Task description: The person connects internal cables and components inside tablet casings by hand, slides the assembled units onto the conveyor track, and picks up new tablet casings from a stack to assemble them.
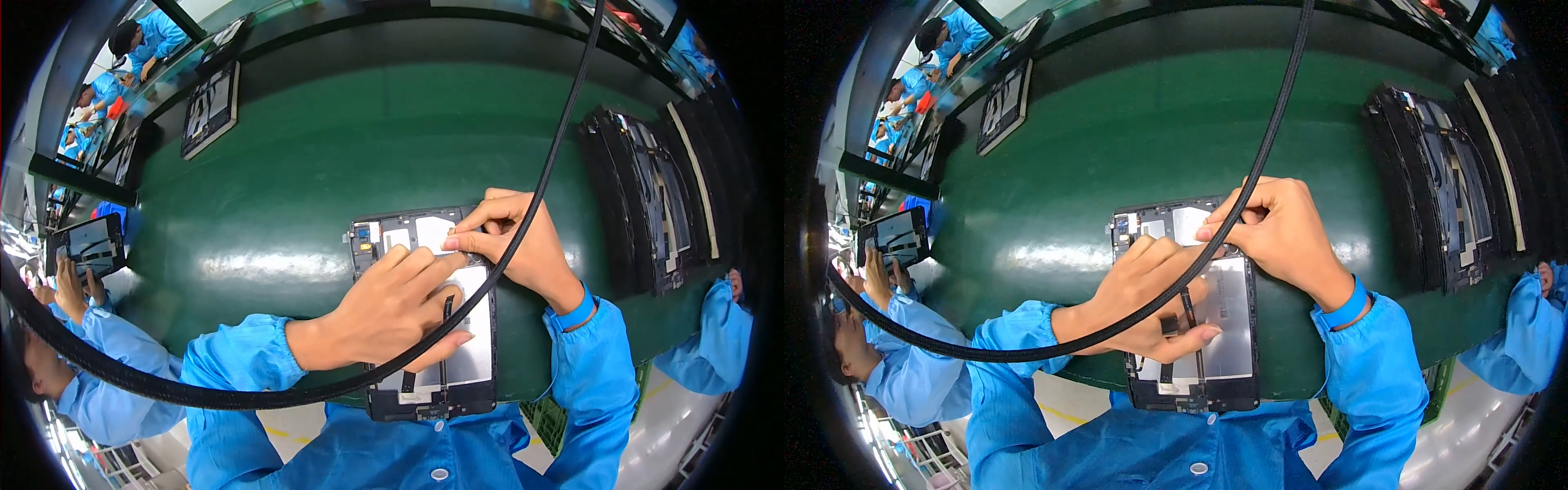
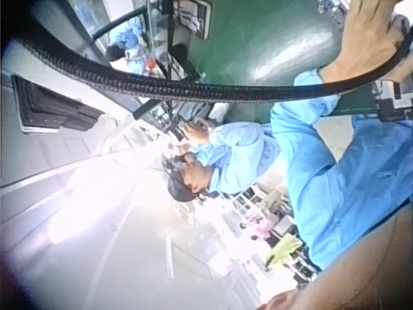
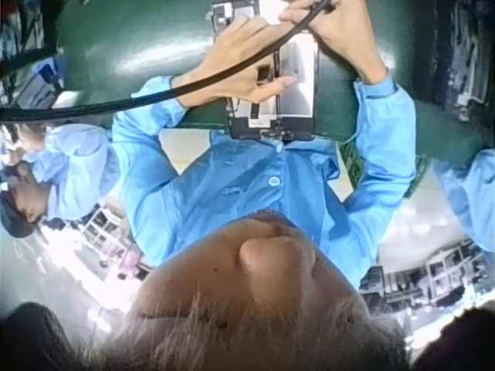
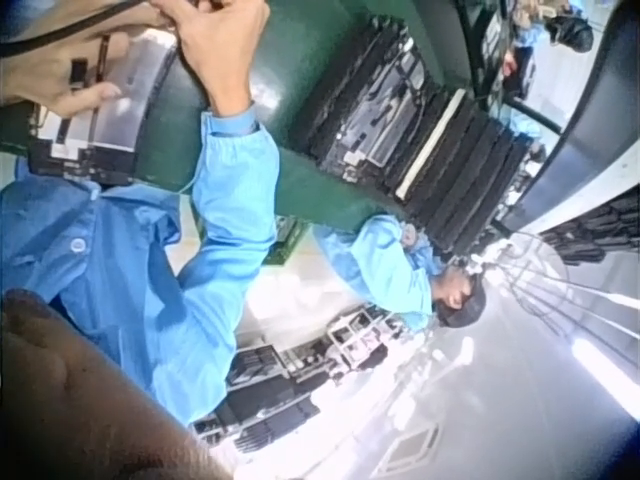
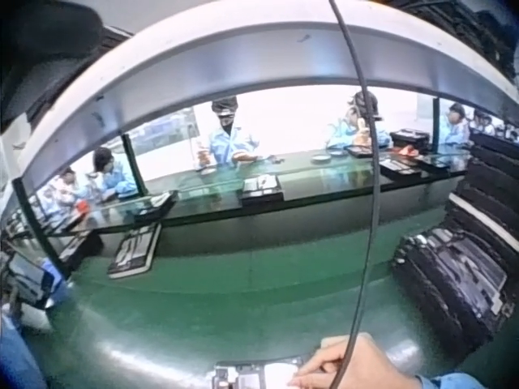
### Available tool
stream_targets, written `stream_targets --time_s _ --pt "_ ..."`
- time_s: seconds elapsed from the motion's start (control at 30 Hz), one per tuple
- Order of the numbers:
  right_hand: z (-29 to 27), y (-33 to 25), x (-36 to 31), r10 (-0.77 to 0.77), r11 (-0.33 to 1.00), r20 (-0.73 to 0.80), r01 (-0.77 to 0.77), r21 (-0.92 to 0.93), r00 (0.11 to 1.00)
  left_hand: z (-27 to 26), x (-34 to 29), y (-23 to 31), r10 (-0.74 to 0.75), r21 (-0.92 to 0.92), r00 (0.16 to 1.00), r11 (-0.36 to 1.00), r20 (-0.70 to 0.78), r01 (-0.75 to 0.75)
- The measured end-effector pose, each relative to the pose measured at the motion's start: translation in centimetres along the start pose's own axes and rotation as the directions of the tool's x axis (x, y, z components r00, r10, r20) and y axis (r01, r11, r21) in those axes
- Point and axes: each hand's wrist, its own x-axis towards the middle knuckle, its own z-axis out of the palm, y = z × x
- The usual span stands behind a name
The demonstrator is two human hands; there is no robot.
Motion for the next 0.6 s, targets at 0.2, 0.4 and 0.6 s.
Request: stream_targets --time_s 0.2,0.4,0.6 --pt "0.2 -0.1 -0.1 0.041 0.999 -0.004 -0.041 -0.008 0.999 0.1 0.0 -0.3 -0.003 -0.040 1.000 0.999 -0.022 0.002" --pt "-1.5 -0.7 -0.2 0.111 0.989 0.160 -0.125 0.080 0.981 -0.2 0.2 -0.3 0.043 0.062 0.998 0.997 0.035 -0.045" --pt "-3.3 -1.8 -0.6 0.181 0.977 0.336 -0.208 0.044 0.924 -0.1 0.2 -0.2 0.060 0.047 0.998 0.997 0.005 -0.060"
